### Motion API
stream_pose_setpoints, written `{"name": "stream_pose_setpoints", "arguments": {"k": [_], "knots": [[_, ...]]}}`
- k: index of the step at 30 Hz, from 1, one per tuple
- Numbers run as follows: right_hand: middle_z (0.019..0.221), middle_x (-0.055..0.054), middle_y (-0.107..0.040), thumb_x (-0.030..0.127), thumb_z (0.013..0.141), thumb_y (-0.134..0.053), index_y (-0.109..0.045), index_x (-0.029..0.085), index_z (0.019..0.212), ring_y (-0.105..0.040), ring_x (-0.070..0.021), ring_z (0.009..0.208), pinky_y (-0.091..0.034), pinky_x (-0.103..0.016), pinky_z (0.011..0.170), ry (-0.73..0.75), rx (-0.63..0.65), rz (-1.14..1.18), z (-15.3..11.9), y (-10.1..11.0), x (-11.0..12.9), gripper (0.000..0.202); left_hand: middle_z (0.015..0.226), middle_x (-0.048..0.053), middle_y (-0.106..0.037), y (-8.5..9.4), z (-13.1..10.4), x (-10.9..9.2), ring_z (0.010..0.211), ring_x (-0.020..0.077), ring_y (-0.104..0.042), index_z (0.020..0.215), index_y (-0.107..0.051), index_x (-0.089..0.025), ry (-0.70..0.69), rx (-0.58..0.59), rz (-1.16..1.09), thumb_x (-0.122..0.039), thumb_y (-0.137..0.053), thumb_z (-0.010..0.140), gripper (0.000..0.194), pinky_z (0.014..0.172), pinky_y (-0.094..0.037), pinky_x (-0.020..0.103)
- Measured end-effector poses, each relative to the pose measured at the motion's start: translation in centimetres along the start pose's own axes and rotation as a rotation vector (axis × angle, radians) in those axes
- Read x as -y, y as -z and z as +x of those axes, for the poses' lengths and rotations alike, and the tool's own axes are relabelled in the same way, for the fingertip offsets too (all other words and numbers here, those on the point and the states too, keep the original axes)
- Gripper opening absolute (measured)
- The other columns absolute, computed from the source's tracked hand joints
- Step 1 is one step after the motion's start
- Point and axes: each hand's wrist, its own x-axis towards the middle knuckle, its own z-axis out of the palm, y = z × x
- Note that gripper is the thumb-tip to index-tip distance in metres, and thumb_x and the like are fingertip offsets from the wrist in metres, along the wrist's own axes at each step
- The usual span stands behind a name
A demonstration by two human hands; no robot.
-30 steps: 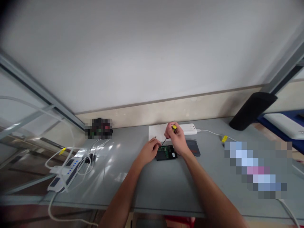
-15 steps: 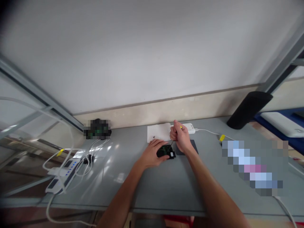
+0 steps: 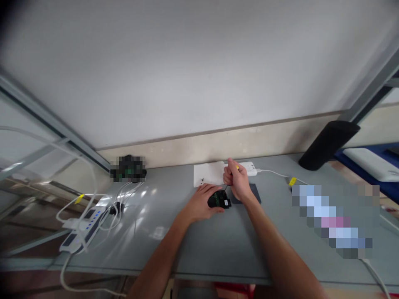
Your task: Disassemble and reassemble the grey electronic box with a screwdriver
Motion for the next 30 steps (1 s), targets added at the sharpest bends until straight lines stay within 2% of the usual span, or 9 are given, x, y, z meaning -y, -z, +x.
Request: {"name": "stream_pose_setpoints", "arguments": {"k": [5,8,13,18,20,22,24,26,30], "knots": [[0.050,0.009,-0.023,0.054,0.089,-0.072,-0.041,0.021,0.063,-0.016,-0.0054,0.043,-0.014,-0.022,0.041,0.004,0.018,-0.030,0.0,0.1,-0.4,0.052,0.139,0.007,-0.063,-0.1,0.0,0.1,0.132,0.0288,-0.053,0.142,-0.053,-0.029,-0.013,-0.001,-0.001,-0.060,-0.081,0.080,0.075,0.120,-0.037,0.048],[0.052,0.008,-0.027,0.060,0.091,-0.066,-0.047,0.021,0.066,-0.020,-0.0065,0.044,-0.019,-0.022,0.043,0.007,0.104,-0.074,-0.2,0.1,-0.6,0.050,0.138,0.007,-0.063,-0.3,0.0,0.2,0.132,0.0288,-0.054,0.142,-0.053,-0.029,-0.020,-0.002,0.003,-0.058,-0.082,0.079,0.074,0.119,-0.038,0.047],[0.068,0.001,-0.050,0.058,0.096,-0.059,-0.065,0.021,0.087,-0.047,-0.0113,0.057,-0.040,-0.026,0.054,-0.089,0.337,-0.160,-0.8,-0.2,0.0,0.038,0.138,0.007,-0.063,-1.1,0.1,0.5,0.132,0.0287,-0.054,0.136,-0.055,-0.026,-0.019,-0.012,0.008,-0.051,-0.083,0.080,0.068,0.118,-0.039,0.047],[0.105,-0.004,-0.066,0.047,0.090,-0.072,-0.056,0.023,0.085,-0.067,-0.0150,0.075,-0.053,-0.030,0.067,-0.065,0.359,-0.161,-1.0,0.2,0.6,0.029,0.137,0.007,-0.063,-1.4,0.3,0.5,0.136,0.0302,-0.052,0.134,-0.056,-0.027,0.002,-0.020,-0.014,-0.047,-0.081,0.081,0.062,0.121,-0.036,0.050],[0.100,-0.002,-0.067,0.045,0.089,-0.074,-0.049,0.025,0.085,-0.066,-0.0138,0.067,-0.050,-0.027,0.058,-0.060,0.333,-0.140,-0.9,0.7,0.7,0.032,0.134,0.006,-0.065,-1.3,0.3,0.4,0.133,0.0293,-0.054,0.133,-0.057,-0.028,0.002,-0.027,-0.036,-0.044,-0.081,0.081,0.059,0.120,-0.037,0.049],[0.079,0.004,-0.063,0.042,0.088,-0.076,-0.044,0.026,0.084,-0.056,-0.0107,0.053,-0.043,-0.023,0.049,-0.042,0.294,-0.131,-0.6,1.3,0.6,0.037,0.129,0.005,-0.067,-1.3,0.4,0.3,0.129,0.0278,-0.057,0.130,-0.059,-0.028,-0.001,-0.038,-0.058,-0.041,-0.081,0.080,0.056,0.118,-0.039,0.047],[0.058,0.010,-0.046,0.044,0.088,-0.076,-0.042,0.026,0.082,-0.039,-0.0075,0.042,-0.034,-0.020,0.045,-0.025,0.267,-0.112,-0.4,1.6,0.5,0.039,0.125,0.005,-0.069,-1.2,0.4,0.2,0.125,0.0268,-0.058,0.127,-0.060,-0.027,-0.004,-0.050,-0.076,-0.040,-0.081,0.079,0.054,0.117,-0.041,0.046],[0.055,0.011,-0.034,0.053,0.091,-0.070,-0.047,0.026,0.085,-0.029,-0.0072,0.043,-0.030,-0.020,0.045,-0.025,0.268,-0.087,-0.2,1.7,0.3,0.036,0.123,0.005,-0.069,-1.2,0.5,0.2,0.123,0.0266,-0.059,0.125,-0.060,-0.027,-0.002,-0.055,-0.086,-0.039,-0.083,0.078,0.054,0.115,-0.042,0.045],[0.067,0.004,-0.045,0.060,0.095,-0.059,-0.060,0.024,0.091,-0.044,-0.0110,0.056,-0.040,-0.025,0.054,-0.077,0.306,-0.044,-0.2,1.4,0.3,0.037,0.122,0.006,-0.069,-1.4,0.6,0.4,0.121,0.0270,-0.060,0.121,-0.061,-0.026,0.010,-0.059,-0.088,-0.037,-0.084,0.075,0.053,0.114,-0.043,0.045]]}}
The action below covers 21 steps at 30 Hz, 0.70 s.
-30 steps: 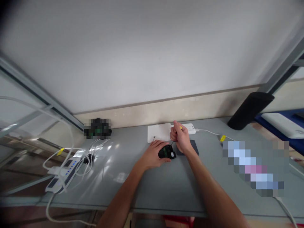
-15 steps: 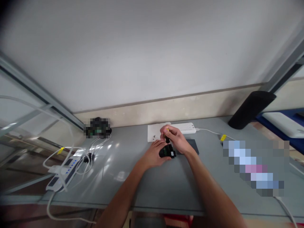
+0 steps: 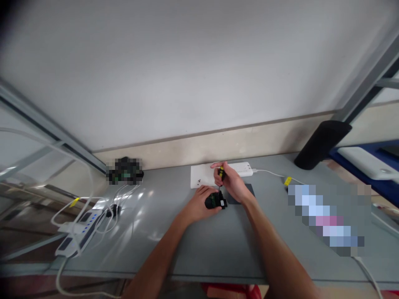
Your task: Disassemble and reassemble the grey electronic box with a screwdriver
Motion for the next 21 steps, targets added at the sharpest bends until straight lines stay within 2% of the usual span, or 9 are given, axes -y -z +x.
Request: {"name": "stream_pose_setpoints", "arguments": {"k": [3,6,9,11,12,14,17,19,21], "knots": [[0.090,-0.002,-0.060,0.049,0.092,-0.070,-0.060,0.022,0.082,-0.058,-0.0128,0.072,-0.050,-0.028,0.068,0.028,0.011,-0.026,-0.3,-0.1,0.3,0.030,0.121,0.005,-0.069,-0.1,0.0,0.1,0.122,0.0273,-0.059,0.119,-0.061,-0.026,0.000,-0.011,0.002,-0.037,-0.084,0.075,0.051,0.114,-0.043,0.045],[0.104,-0.004,-0.066,0.049,0.088,-0.074,-0.055,0.022,0.079,-0.063,-0.0134,0.074,-0.053,-0.031,0.075,-0.007,0.043,-0.051,-0.6,0.1,0.6,0.035,0.121,0.005,-0.070,-0.1,-0.1,0.0,0.124,0.0270,-0.058,0.118,-0.062,-0.026,-0.003,-0.014,0.018,-0.037,-0.083,0.077,0.047,0.115,-0.042,0.045],[0.074,0.001,-0.063,0.054,0.084,-0.077,-0.048,0.023,0.077,-0.054,-0.0110,0.056,-0.047,-0.026,0.058,-0.039,0.011,-0.097,-0.6,0.2,0.2,0.043,0.122,0.004,-0.069,0.0,-0.1,-0.1,0.123,0.0265,-0.059,0.119,-0.062,-0.027,-0.007,0.011,0.025,-0.038,-0.081,0.079,0.046,0.114,-0.043,0.045],[0.054,0.008,-0.044,0.059,0.083,-0.076,-0.043,0.023,0.073,-0.036,-0.0084,0.045,-0.035,-0.022,0.048,-0.020,-0.031,-0.098,-0.4,0.2,-0.1,0.049,0.122,0.004,-0.070,0.2,-0.1,-0.2,0.122,0.0264,-0.060,0.119,-0.062,-0.027,-0.008,0.022,0.025,-0.039,-0.081,0.079,0.046,0.113,-0.044,0.045],[0.051,0.009,-0.036,0.063,0.084,-0.072,-0.044,0.023,0.073,-0.029,-0.0079,0.043,-0.030,-0.022,0.045,-0.010,-0.044,-0.081,-0.2,0.2,-0.3,0.050,0.122,0.004,-0.070,0.2,-0.1,-0.2,0.121,0.0264,-0.060,0.119,-0.062,-0.027,-0.009,0.023,0.026,-0.040,-0.081,0.079,0.046,0.113,-0.044,0.045],[0.053,0.009,-0.033,0.070,0.087,-0.063,-0.052,0.024,0.078,-0.027,-0.0085,0.044,-0.029,-0.022,0.045,-0.015,-0.048,-0.029,0.0,0.1,-0.4,0.049,0.121,0.005,-0.070,0.2,0.0,-0.2,0.121,0.0263,-0.060,0.118,-0.062,-0.026,-0.010,0.018,0.030,-0.039,-0.081,0.079,0.046,0.113,-0.044,0.045],[0.067,0.002,-0.050,0.066,0.089,-0.064,-0.063,0.023,0.089,-0.046,-0.0112,0.053,-0.042,-0.027,0.052,-0.030,-0.027,0.014,-0.1,0.1,0.2,0.043,0.121,0.005,-0.069,0.2,-0.1,-0.2,0.121,0.0260,-0.059,0.120,-0.061,-0.025,-0.009,0.008,0.021,-0.037,-0.082,0.078,0.049,0.112,-0.045,0.044],[0.088,-0.003,-0.064,0.055,0.084,-0.075,-0.063,0.021,0.085,-0.061,-0.0143,0.067,-0.051,-0.030,0.063,-0.019,-0.009,0.000,-0.3,0.1,0.7,0.035,0.121,0.005,-0.068,0.1,-0.1,-0.2,0.122,0.0263,-0.058,0.120,-0.060,-0.025,-0.003,0.000,0.015,-0.037,-0.083,0.077,0.050,0.113,-0.045,0.044],[0.110,-0.005,-0.068,0.046,0.080,-0.081,-0.056,0.022,0.081,-0.070,-0.0180,0.082,-0.056,-0.034,0.072,-0.001,-0.009,-0.014,-0.6,0.0,0.9,0.035,0.119,0.005,-0.068,0.0,-0.1,-0.2,0.122,0.0266,-0.058,0.119,-0.060,-0.025,0.001,-0.012,0.016,-0.036,-0.083,0.077,0.049,0.113,-0.045,0.044]]}}
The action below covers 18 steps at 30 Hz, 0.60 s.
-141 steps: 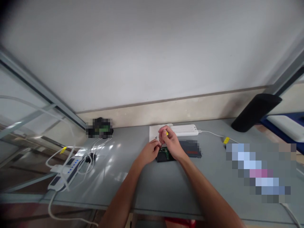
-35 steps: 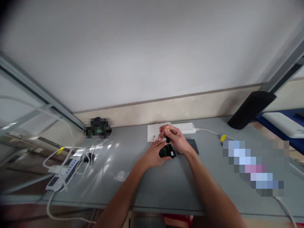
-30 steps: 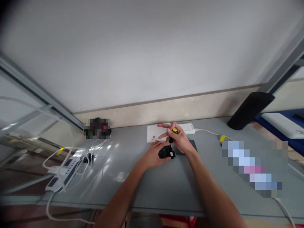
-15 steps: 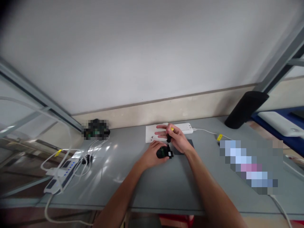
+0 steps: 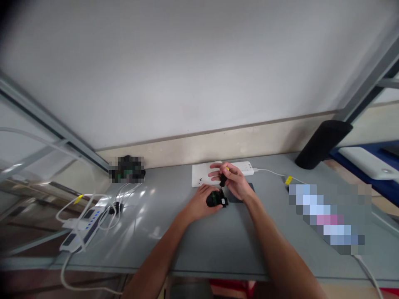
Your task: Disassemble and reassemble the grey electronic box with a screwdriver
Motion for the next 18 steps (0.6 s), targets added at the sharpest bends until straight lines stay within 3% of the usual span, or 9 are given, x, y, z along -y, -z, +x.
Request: {"name": "stream_pose_setpoints", "arguments": {"k": [2,3,5,7,9,11,15,18], "knots": [[0.110,-0.003,-0.071,0.042,0.080,-0.083,-0.047,0.023,0.081,-0.072,-0.0182,0.082,-0.057,-0.032,0.070,0.016,-0.036,-0.011,0.0,0.0,-0.2,0.040,0.118,0.005,-0.068,0.0,0.0,0.0,0.121,0.0269,-0.059,0.118,-0.060,-0.024,-0.004,-0.003,0.002,-0.036,-0.082,0.077,0.048,0.112,-0.045,0.044],[0.098,-0.001,-0.071,0.041,0.080,-0.084,-0.044,0.024,0.081,-0.070,-0.0159,0.072,-0.054,-0.028,0.062,0.037,-0.078,-0.021,0.1,0.0,-0.4,0.043,0.118,0.005,-0.068,0.0,0.0,-0.1,0.120,0.0271,-0.059,0.118,-0.060,-0.024,-0.007,0.002,0.000,-0.036,-0.082,0.077,0.048,0.112,-0.045,0.043],[0.067,0.006,-0.061,0.043,0.080,-0.084,-0.042,0.026,0.082,-0.054,-0.0097,0.049,-0.041,-0.021,0.047,0.098,-0.173,-0.044,0.4,0.0,-0.9,0.046,0.118,0.005,-0.068,0.1,0.0,-0.2,0.119,0.0280,-0.059,0.118,-0.060,-0.024,0.000,0.021,-0.007,-0.036,-0.083,0.077,0.049,0.111,-0.046,0.043],[0.052,0.011,-0.041,0.055,0.085,-0.076,-0.048,0.027,0.088,-0.034,-0.0071,0.040,-0.028,-0.019,0.041,0.134,-0.213,-0.043,0.8,-0.2,-1.3,0.040,0.119,0.005,-0.068,0.2,0.1,-0.3,0.120,0.0289,-0.059,0.119,-0.060,-0.025,0.027,0.035,-0.016,-0.037,-0.083,0.076,0.050,0.110,-0.047,0.044],[0.054,0.009,-0.037,0.067,0.091,-0.061,-0.058,0.026,0.099,-0.031,-0.0083,0.043,-0.030,-0.021,0.042,0.106,-0.169,-0.018,0.9,-0.5,-1.4,0.041,0.120,0.006,-0.068,0.3,0.1,-0.3,0.120,0.0294,-0.059,0.120,-0.060,-0.027,0.051,0.033,-0.026,-0.037,-0.083,0.075,0.051,0.109,-0.047,0.046],[0.063,0.005,-0.044,0.067,0.093,-0.055,-0.062,0.025,0.105,-0.041,-0.0102,0.050,-0.038,-0.024,0.047,0.076,-0.131,-0.018,0.9,-0.9,-1.3,0.044,0.118,0.006,-0.068,0.2,0.1,-0.3,0.119,0.0296,-0.060,0.119,-0.060,-0.027,0.058,0.020,-0.035,-0.037,-0.084,0.074,0.052,0.109,-0.047,0.046],[0.092,0.000,-0.063,0.050,0.084,-0.078,-0.057,0.026,0.090,-0.060,-0.0113,0.068,-0.051,-0.026,0.061,0.148,-0.215,-0.106,0.8,-1.7,-1.7,0.032,0.119,0.006,-0.068,0.1,0.1,-0.3,0.121,0.0319,-0.059,0.119,-0.060,-0.028,0.083,0.025,-0.026,-0.036,-0.084,0.072,0.054,0.110,-0.046,0.049],[0.090,0.003,-0.067,0.045,0.080,-0.083,-0.045,0.027,0.088,-0.057,-0.0088,0.056,-0.047,-0.024,0.052,0.169,-0.254,-0.153,0.6,-2.0,-2.0,0.043,0.121,0.006,-0.068,0.1,0.1,-0.3,0.123,0.0329,-0.059,0.121,-0.059,-0.028,0.100,0.028,-0.027,-0.037,-0.085,0.071,0.056,0.110,-0.046,0.050]]}}
